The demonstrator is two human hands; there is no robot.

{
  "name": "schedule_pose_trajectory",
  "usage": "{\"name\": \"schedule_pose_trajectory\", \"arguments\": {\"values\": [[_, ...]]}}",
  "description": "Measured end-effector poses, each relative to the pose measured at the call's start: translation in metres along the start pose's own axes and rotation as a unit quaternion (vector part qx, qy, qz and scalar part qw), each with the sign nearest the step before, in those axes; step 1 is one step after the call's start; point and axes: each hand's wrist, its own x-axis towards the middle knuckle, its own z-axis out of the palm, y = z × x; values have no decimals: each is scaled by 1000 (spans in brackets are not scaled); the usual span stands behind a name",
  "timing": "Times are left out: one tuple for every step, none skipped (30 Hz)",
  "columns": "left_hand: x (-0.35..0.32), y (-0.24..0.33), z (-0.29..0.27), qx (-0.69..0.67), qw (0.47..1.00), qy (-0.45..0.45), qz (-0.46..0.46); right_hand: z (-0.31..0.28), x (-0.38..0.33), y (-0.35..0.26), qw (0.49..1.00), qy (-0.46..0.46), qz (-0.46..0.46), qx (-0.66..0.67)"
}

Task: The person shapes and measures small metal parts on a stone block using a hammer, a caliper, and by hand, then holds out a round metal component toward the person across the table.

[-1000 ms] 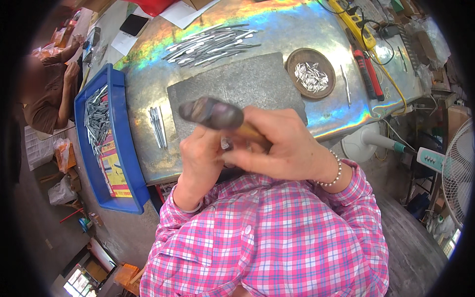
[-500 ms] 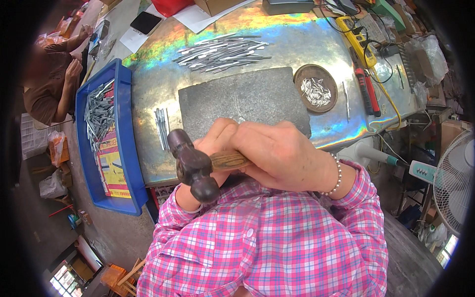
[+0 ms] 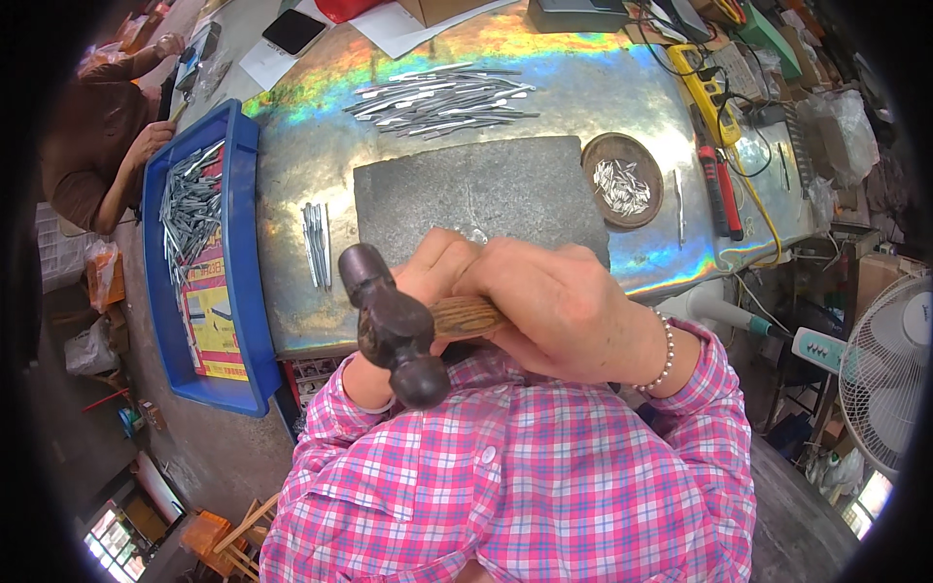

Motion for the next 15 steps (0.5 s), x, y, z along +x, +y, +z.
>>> {"name": "schedule_pose_trajectory", "arguments": {"values": [[-1,-1,1,1,1000,3,1,1,-1,1,1000,11,1,6],[-1,-2,2,1,1000,7,10,2,-2,2,1000,22,2,12],[-2,-3,3,2,1000,12,19,3,-3,2,1000,20,-1,11],[-4,-7,5,3,1000,15,20,4,-3,2,1000,22,-1,9],[-7,-13,9,14,999,14,45,3,-3,1,1000,24,-2,8],[-5,-15,9,24,997,13,71,1,-3,0,1000,24,-4,5],[-4,-13,8,24,997,16,73,-3,-3,-4,999,21,30,19],[-4,-8,8,43,997,26,56,-8,-4,-7,997,19,64,32],[-2,-5,5,66,996,39,35,-10,-8,-11,998,16,58,34],[0,-2,2,75,996,35,38,-14,-14,-19,982,42,142,120],[0,-3,2,75,996,40,37,-16,-21,-26,951,66,225,203],[0,-3,5,70,996,40,36,-14,-30,-28,939,107,207,253],[1,-3,6,66,996,42,32,-19,-36,-30,941,102,205,251],[1,-2,4,66,996,47,31,-26,-43,-32,962,77,190,177],[0,-1,2,73,996,43,25,-31,-47,-34,978,52,175,102]]}}
